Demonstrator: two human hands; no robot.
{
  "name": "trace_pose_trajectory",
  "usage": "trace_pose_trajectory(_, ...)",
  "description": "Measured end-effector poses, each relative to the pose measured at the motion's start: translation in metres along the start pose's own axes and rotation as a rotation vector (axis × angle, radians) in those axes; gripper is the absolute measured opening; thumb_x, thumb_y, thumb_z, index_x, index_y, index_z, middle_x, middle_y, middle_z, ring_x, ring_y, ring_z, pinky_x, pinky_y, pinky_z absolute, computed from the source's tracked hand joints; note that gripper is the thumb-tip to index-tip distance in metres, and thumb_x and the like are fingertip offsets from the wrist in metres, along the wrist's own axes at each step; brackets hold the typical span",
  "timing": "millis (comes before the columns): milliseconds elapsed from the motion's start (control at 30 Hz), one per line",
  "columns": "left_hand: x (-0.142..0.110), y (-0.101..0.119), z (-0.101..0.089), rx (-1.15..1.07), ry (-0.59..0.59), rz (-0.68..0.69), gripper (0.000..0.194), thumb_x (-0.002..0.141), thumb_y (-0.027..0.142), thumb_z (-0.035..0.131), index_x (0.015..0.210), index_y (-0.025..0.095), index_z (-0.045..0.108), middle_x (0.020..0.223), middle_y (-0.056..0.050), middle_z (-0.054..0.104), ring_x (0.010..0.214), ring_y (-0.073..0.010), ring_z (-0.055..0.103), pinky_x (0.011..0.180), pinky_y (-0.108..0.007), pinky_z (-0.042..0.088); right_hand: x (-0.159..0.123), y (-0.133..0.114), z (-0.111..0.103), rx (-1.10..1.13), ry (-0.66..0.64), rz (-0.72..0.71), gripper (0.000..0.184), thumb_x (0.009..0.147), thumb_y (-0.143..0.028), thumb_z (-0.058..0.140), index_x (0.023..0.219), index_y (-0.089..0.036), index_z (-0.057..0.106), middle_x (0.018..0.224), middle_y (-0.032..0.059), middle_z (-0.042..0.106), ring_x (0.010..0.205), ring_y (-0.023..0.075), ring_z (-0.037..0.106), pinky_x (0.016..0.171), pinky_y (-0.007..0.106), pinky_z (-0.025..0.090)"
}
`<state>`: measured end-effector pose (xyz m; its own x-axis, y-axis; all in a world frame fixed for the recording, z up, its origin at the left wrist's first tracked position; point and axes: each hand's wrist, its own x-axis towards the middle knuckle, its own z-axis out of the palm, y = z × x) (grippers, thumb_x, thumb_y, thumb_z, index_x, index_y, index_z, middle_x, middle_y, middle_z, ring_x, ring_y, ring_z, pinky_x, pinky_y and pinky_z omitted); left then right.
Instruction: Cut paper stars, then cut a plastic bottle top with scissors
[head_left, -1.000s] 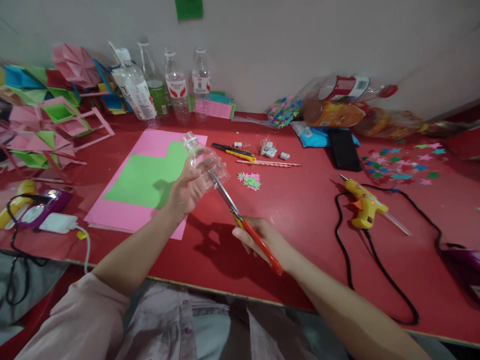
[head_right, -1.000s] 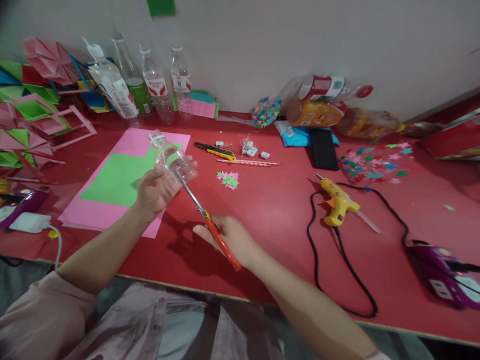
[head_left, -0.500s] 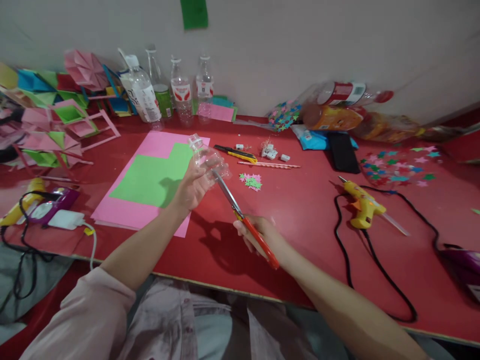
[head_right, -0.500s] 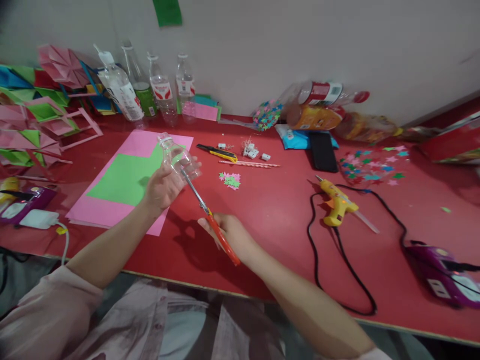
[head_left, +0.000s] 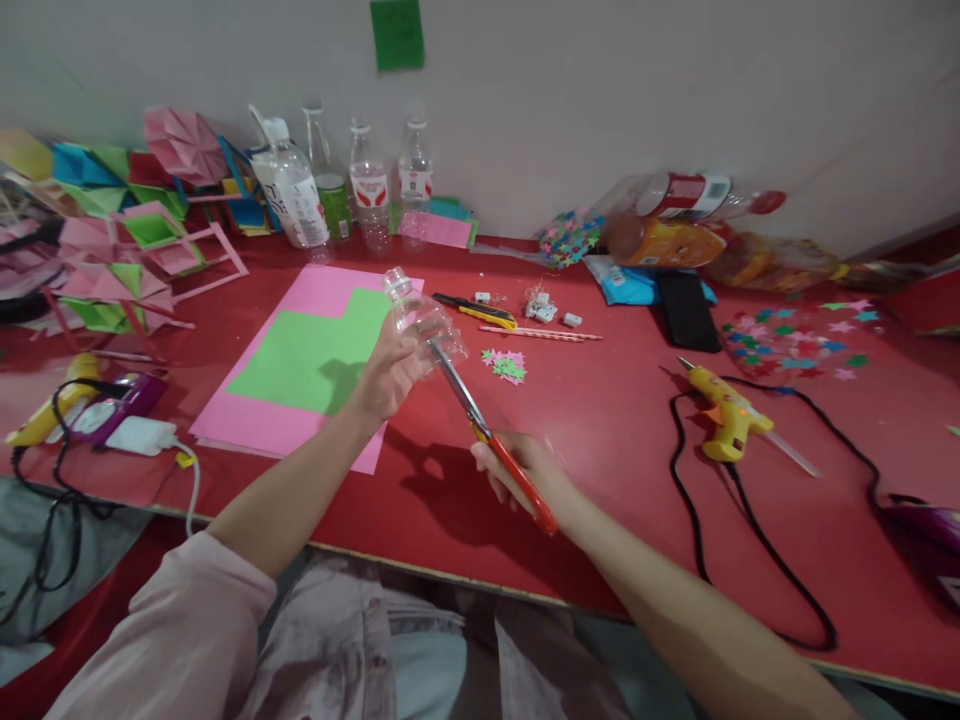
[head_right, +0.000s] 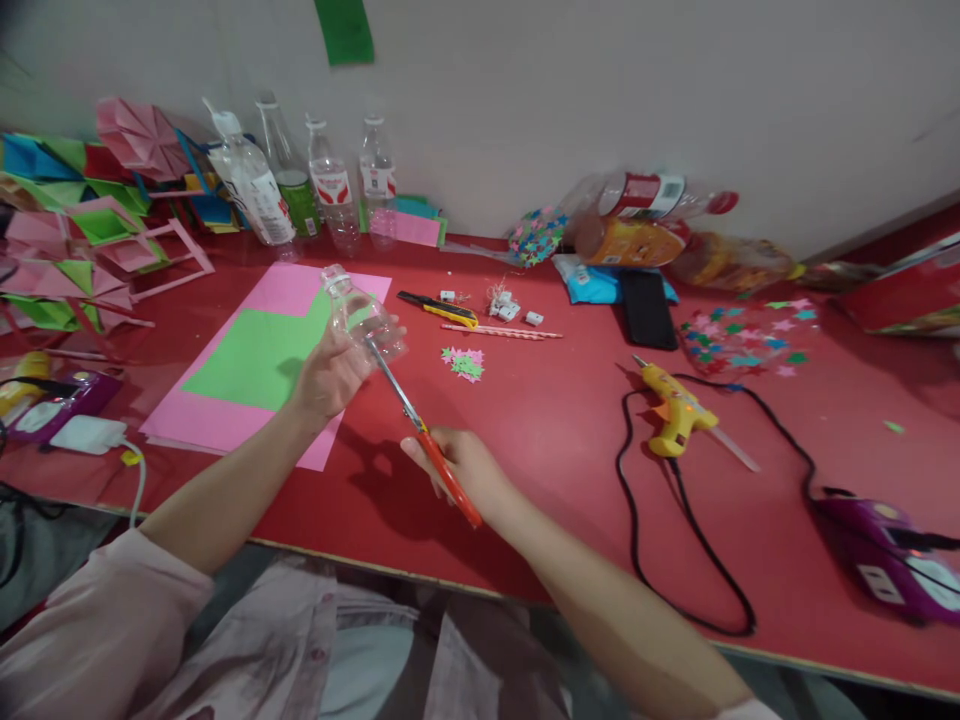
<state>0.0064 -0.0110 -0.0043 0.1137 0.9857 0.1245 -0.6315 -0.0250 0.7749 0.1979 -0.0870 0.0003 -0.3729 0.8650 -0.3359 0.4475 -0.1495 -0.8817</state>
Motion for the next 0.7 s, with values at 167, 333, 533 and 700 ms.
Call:
trace_pose_trajectory(167,-0.0021,-0.0004,0.0021,0.022,-0.006,-0.012,0.060,0.061,0.036,0.075,0.116,0.026,0.053,0.112,-0.008,0.071,0.121,-0.0319,0.062,0.106,-0.052,0.045,0.0012,0.0045,-0.0040,-0.015,-0.058,-0.021,0.055,0.079,-0.075,0.050,0.064,-0.022,0.046,0.043,-0.0050,0.048,0.036,0.0094,0.046,0.041,0.023,0.038)
trace_pose_trajectory(333,-0.0001,-0.0015,-0.0008,0.060,-0.022,0.004,0.067,0.060,0.036,0.075,0.121,0.026,0.049,0.112,-0.007,0.069,0.118,-0.0311,0.063,0.104,-0.052,0.046,0.0010,0.0039,-0.0045,-0.058,-0.030,0.011,0.055,0.078,-0.075,0.050,0.064,-0.022,0.048,0.043,-0.0037,0.050,0.037,0.0104,0.048,0.041,0.023,0.039)
trace_pose_trajectory(533,0.0025,-0.0043,-0.0050,0.068,-0.043,0.023,0.062,0.061,0.036,0.073,0.117,0.027,0.049,0.111,-0.006,0.068,0.112,-0.0298,0.066,0.100,-0.051,0.048,-0.0018,0.0020,-0.0011,-0.043,0.001,0.007,0.053,0.081,-0.073,0.048,0.063,-0.023,0.045,0.041,-0.0048,0.048,0.034,0.0105,0.048,0.039,0.022,0.038)
trace_pose_trajectory(700,0.0020,-0.0045,-0.0043,0.061,-0.037,0.029,0.061,0.061,0.036,0.073,0.116,0.027,0.048,0.108,-0.005,0.069,0.115,-0.0300,0.064,0.100,-0.051,0.048,-0.0005,0.0013,-0.0019,-0.043,-0.040,0.045,0.052,0.081,-0.071,0.050,0.062,-0.023,0.042,0.038,-0.0058,0.046,0.033,0.0101,0.046,0.038,0.022,0.037)
